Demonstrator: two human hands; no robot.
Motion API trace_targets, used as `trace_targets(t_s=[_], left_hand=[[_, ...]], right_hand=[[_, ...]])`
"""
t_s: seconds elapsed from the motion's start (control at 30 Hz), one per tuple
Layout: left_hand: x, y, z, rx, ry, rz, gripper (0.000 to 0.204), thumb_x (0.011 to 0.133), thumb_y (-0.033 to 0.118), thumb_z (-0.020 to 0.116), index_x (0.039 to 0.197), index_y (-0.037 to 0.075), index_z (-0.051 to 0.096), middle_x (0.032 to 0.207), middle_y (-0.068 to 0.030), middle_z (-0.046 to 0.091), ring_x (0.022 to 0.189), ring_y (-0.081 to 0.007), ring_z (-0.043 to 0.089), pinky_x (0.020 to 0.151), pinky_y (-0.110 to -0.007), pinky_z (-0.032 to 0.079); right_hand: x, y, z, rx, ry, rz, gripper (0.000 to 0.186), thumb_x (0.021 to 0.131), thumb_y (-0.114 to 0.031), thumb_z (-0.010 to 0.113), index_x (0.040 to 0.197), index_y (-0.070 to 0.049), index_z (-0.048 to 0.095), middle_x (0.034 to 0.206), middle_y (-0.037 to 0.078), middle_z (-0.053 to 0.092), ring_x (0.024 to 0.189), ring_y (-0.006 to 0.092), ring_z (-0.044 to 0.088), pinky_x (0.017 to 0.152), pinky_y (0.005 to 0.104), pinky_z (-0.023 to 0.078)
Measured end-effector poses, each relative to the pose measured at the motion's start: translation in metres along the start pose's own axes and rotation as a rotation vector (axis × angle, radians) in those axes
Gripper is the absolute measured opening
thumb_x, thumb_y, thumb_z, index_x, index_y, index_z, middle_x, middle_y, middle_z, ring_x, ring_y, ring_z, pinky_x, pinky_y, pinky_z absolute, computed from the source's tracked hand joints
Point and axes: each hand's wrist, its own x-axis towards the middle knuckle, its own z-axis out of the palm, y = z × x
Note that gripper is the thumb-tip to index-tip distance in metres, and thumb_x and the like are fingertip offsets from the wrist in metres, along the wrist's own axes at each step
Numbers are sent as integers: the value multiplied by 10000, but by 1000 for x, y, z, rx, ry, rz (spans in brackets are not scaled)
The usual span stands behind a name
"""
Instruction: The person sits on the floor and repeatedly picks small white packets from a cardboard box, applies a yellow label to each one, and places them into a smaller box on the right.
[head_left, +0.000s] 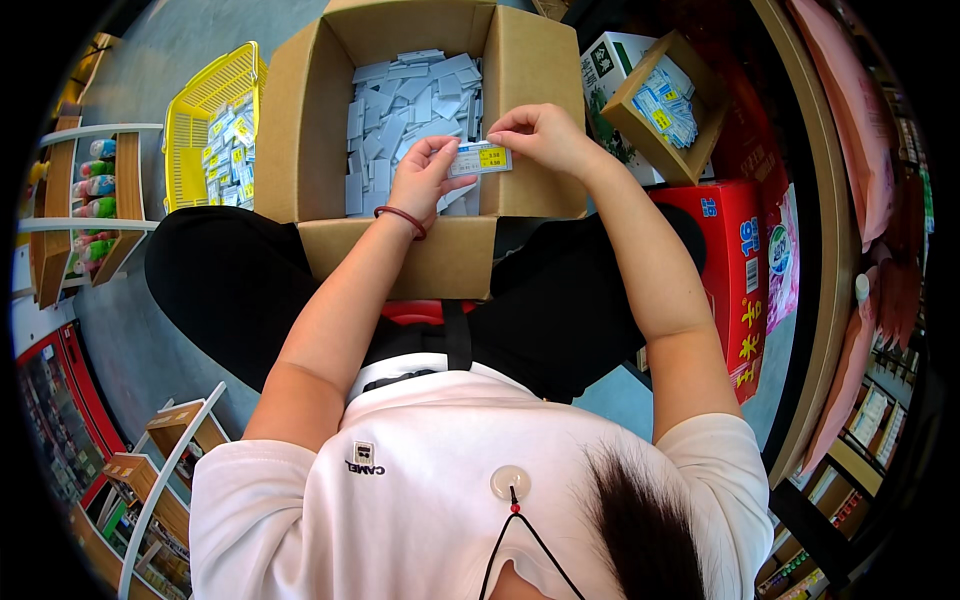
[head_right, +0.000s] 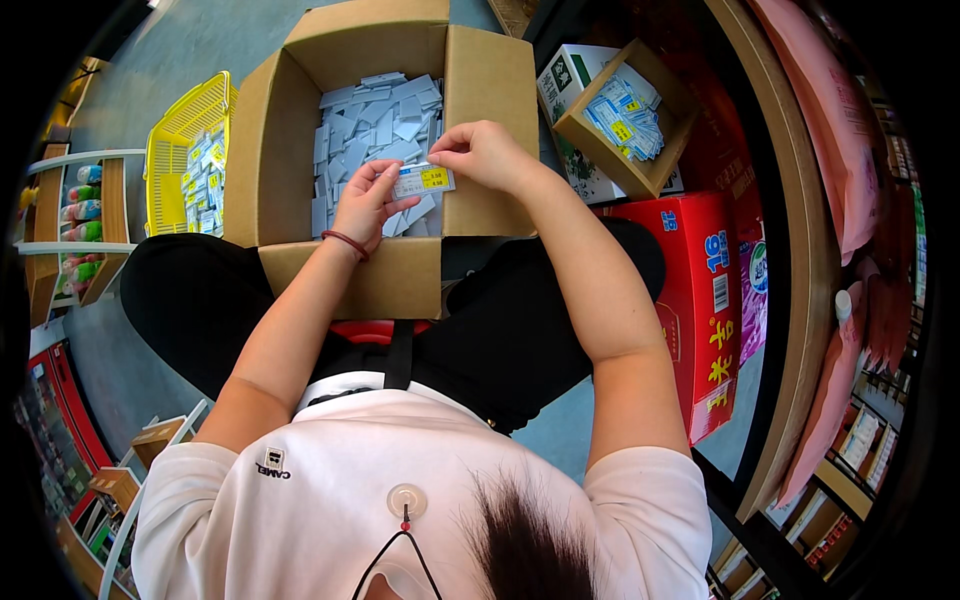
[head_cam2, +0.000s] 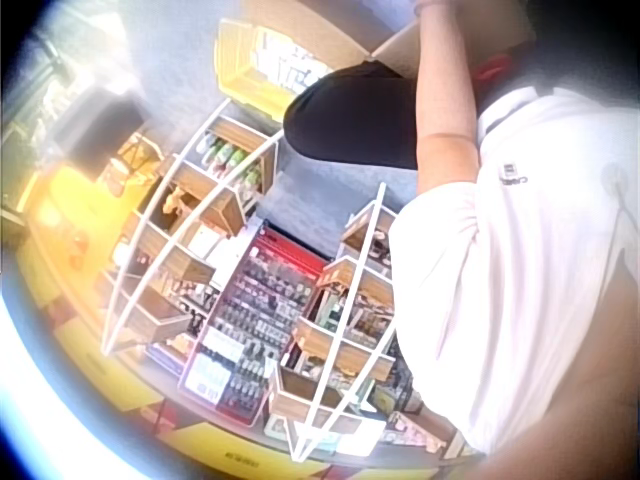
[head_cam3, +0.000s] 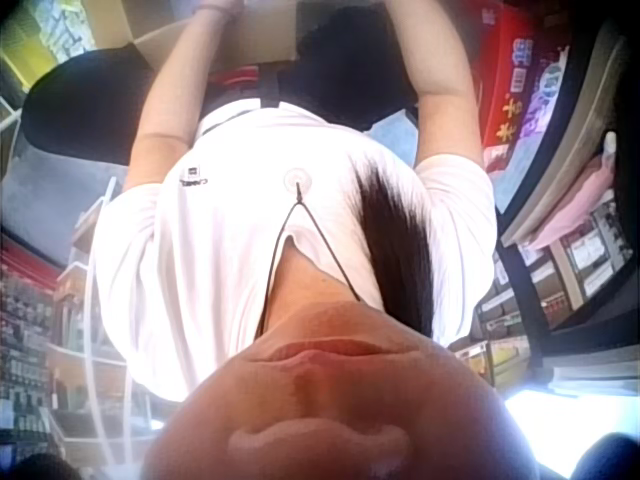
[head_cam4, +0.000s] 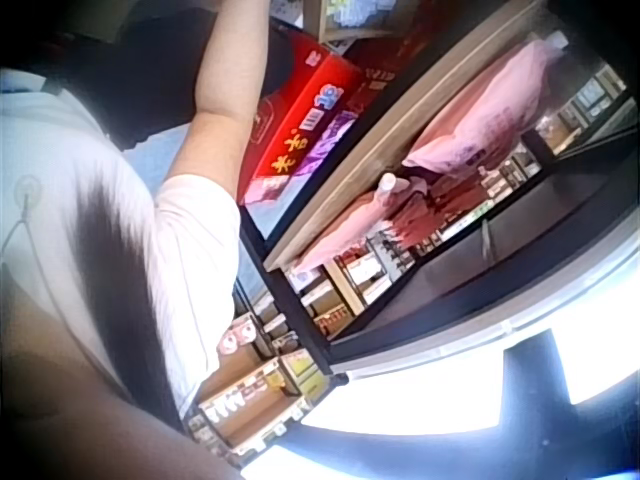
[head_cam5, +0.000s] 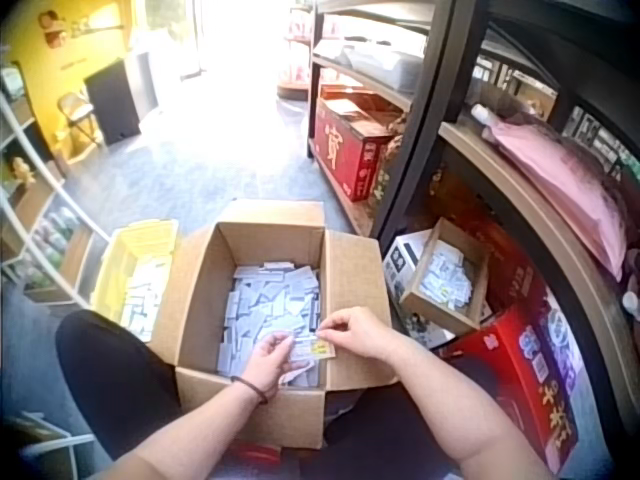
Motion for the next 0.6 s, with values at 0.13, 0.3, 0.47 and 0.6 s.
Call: trace_targets(t_s=[0.13, 0.3, 0.47, 0.6], left_hand=[[0, 0, 0, 8, -3, 2, 212, 908, 161, 504, 1066, 19, 510, 968, -73, 553, 894, -150, 575, 760, -327, 550], [-1, 1, 1, 8, -4, 3, 205, 909, 148, 498, 1064, 13, 512, 950, -66, 549, 866, -136, 570, 761, -333, 551], [-2, 3, 5, -5, 11, -7, 183, 906, 143, 503, 1045, 25, 518, 893, -42, 535, 797, -99, 547, 761, -335, 551], [0, 1, 0, -47, 6, -28, 168, 889, 151, 537, 1022, 50, 528, 920, -49, 546, 838, -125, 561, 754, -356, 548]], right_hand=[[0, -1, 0, 34, -2, 13, 182, 768, -168, 687, 876, -21, 674, 806, 62, 659, 734, 111, 599, 675, 239, 489], [0, -1, 0, 49, 2, 26, 178, 764, -162, 691, 873, -22, 673, 804, 56, 658, 731, 107, 597, 671, 238, 489], [0, -2, 0, 42, 1, 19, 178, 763, -158, 691, 874, -21, 672, 810, 57, 659, 739, 108, 597, 680, 237, 487], [-2, -10, 0, -19, 10, 14, 173, 768, -145, 680, 881, -15, 666, 818, 60, 658, 744, 116, 600, 685, 242, 487]])
